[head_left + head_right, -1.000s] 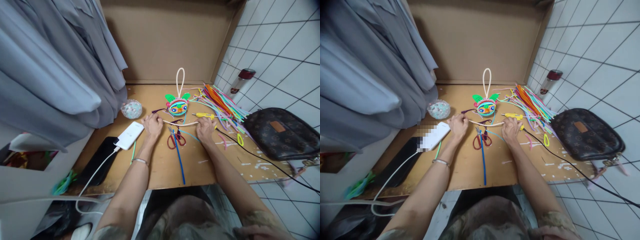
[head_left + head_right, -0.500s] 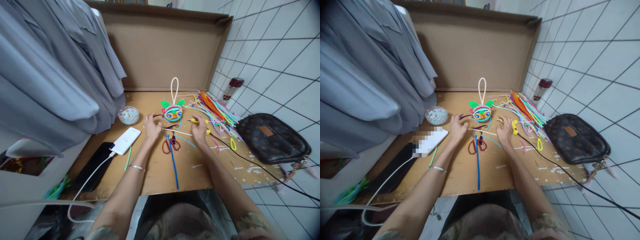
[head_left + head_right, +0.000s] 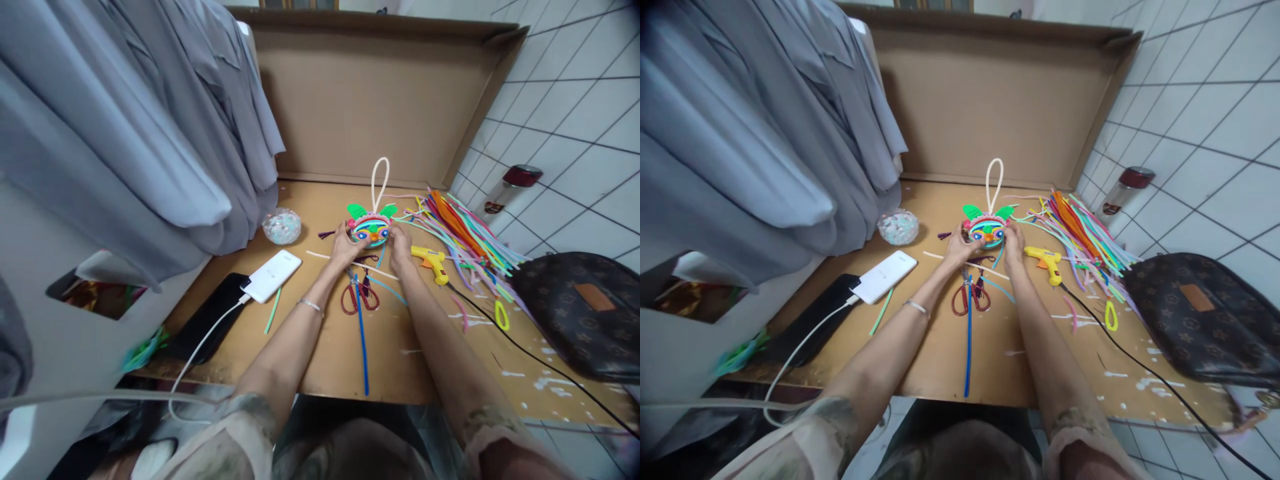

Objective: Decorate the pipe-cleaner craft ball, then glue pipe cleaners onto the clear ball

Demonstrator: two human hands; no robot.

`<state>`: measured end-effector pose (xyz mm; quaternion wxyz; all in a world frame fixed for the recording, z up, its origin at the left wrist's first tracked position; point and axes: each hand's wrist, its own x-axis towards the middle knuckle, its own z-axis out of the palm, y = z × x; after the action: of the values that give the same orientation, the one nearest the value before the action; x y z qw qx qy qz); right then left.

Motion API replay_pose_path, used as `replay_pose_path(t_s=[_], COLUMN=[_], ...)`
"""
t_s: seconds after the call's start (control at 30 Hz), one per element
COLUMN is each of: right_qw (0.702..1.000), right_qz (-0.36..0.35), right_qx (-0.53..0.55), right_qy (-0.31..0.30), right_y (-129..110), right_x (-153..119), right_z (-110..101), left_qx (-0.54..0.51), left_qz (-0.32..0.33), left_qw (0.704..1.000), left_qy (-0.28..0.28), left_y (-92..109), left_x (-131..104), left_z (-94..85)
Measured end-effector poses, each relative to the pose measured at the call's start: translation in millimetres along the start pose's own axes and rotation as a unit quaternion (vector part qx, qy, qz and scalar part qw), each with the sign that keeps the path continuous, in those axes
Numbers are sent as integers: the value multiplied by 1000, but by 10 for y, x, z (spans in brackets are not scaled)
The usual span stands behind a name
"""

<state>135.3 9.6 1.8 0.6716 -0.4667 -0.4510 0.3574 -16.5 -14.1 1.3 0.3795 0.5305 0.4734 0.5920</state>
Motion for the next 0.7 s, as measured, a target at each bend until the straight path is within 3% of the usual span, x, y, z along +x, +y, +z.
replay_pose_path(t_s=[0.23,0.37,0.5,0.7], right_qw=[992,976,972,972], right_qz=[75,118,91,62], right_qx=[101,181,216,224], right_qy=[-14,14,-2,-24], right_y=[-11,-131,-267,-345], right_x=[-80,-50,-40,-67], right_z=[61,25,65,134], left_qx=[-5,-131,-221,-250], left_qz=[-28,-54,-124,-137], left_qw=[1000,989,966,957], left_qy=[-10,-37,-57,-48], left_y=[-2,-34,-58,-28], left_x=[56,132,213,247], left_z=[-6,-77,-156,-191])
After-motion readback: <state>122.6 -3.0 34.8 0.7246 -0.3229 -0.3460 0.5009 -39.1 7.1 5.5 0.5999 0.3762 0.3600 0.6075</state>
